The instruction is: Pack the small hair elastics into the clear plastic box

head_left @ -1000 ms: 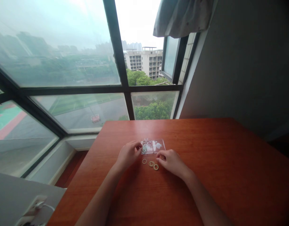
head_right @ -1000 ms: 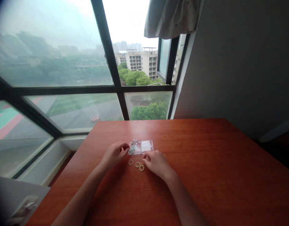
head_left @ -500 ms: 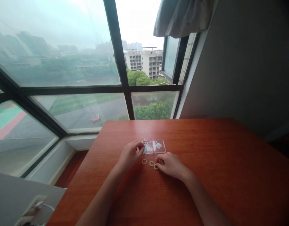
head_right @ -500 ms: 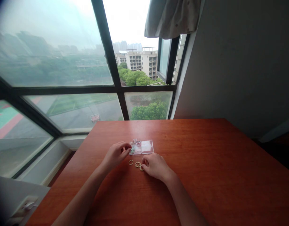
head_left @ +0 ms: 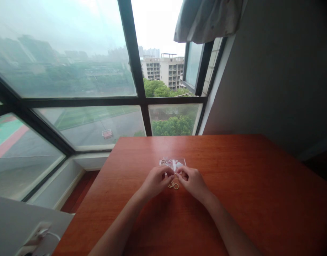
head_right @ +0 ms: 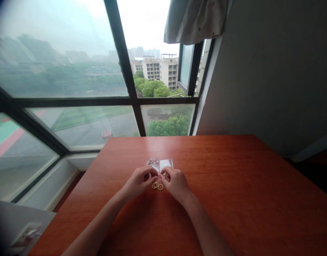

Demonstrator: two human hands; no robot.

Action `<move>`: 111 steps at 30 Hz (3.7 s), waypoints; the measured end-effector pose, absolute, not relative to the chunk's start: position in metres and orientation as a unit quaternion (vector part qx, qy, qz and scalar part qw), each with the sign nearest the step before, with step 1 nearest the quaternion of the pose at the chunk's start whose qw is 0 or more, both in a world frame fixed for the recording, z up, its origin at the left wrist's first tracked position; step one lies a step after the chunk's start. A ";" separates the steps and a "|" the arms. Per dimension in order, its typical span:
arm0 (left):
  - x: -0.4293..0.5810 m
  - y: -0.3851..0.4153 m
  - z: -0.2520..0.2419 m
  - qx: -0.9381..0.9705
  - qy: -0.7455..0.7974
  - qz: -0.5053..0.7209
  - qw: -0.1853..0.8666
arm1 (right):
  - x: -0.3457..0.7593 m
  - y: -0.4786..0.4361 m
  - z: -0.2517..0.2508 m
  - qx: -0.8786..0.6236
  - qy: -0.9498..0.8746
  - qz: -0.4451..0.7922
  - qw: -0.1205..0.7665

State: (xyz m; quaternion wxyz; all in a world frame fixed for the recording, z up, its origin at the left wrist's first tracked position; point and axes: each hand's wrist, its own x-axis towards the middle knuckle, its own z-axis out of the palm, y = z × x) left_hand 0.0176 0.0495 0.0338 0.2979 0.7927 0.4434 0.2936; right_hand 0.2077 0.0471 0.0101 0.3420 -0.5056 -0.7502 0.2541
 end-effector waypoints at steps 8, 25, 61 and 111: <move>0.017 0.051 0.032 0.781 0.453 0.305 0.303 | 0.204 0.044 0.011 -0.493 -0.746 0.254 0.369; 0.012 0.058 0.023 0.775 0.555 0.283 0.107 | 0.200 0.040 0.010 -0.538 -0.766 0.242 0.256; 0.018 0.050 0.033 0.795 0.451 0.311 0.262 | 0.197 0.042 0.011 -0.566 -0.727 0.228 0.314; 0.017 0.049 0.033 0.809 0.443 0.290 0.257 | 0.199 0.040 0.012 -0.549 -0.742 0.190 0.334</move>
